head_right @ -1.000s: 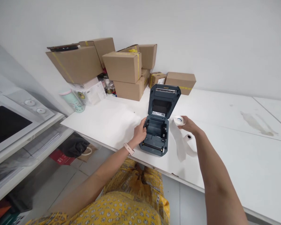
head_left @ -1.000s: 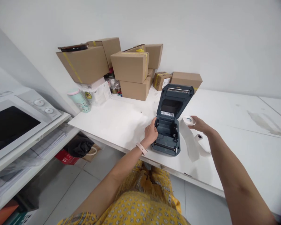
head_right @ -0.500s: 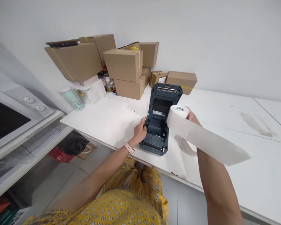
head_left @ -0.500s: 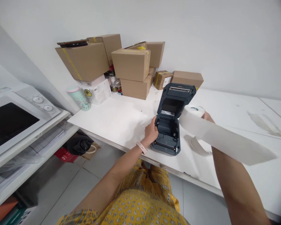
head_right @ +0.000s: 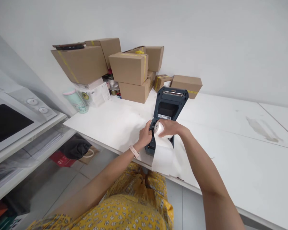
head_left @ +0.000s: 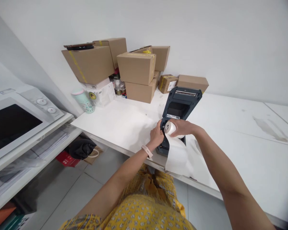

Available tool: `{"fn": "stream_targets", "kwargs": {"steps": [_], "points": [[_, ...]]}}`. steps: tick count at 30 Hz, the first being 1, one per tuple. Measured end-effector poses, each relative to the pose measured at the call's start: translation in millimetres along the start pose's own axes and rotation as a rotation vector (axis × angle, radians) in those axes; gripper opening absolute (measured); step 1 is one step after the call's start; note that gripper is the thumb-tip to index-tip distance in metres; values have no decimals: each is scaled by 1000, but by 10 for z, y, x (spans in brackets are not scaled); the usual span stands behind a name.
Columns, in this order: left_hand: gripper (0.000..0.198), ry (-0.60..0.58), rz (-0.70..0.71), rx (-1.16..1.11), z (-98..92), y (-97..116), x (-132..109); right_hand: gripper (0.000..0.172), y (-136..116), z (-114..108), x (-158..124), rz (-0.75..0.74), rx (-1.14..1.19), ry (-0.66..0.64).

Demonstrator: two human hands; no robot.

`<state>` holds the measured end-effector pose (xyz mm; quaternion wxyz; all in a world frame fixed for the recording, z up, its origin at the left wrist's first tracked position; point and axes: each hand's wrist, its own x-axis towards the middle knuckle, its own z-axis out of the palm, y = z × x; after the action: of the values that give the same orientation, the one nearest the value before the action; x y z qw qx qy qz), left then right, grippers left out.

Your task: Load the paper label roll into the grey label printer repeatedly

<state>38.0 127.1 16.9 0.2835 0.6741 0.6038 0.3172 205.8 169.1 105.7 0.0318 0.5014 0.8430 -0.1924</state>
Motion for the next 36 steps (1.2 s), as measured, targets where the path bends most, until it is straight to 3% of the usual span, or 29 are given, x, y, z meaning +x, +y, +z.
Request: {"fn": "stream_targets", "kwargs": {"steps": [8,13,18,24,29,36], "points": [[72,-1,6,11,6,-16,3,72,86,180,242,31,-105,-91],[71,10,6,11,26,-36,16,76,169,296,320,10,-109,-64],[69,18,17,-10,-4,-8,-2,66,60,565,106,4,-138,141],[66,46,35,-32,15,-25,-2,49,-236,1174,-406,-65,-130,498],[65,46,13,-28,30,-24,3,47,-528,1488,-639,13,-243,657],[62,50,29,-65,7,5,-5,45,-735,1632,-605,102,-210,753]]}}
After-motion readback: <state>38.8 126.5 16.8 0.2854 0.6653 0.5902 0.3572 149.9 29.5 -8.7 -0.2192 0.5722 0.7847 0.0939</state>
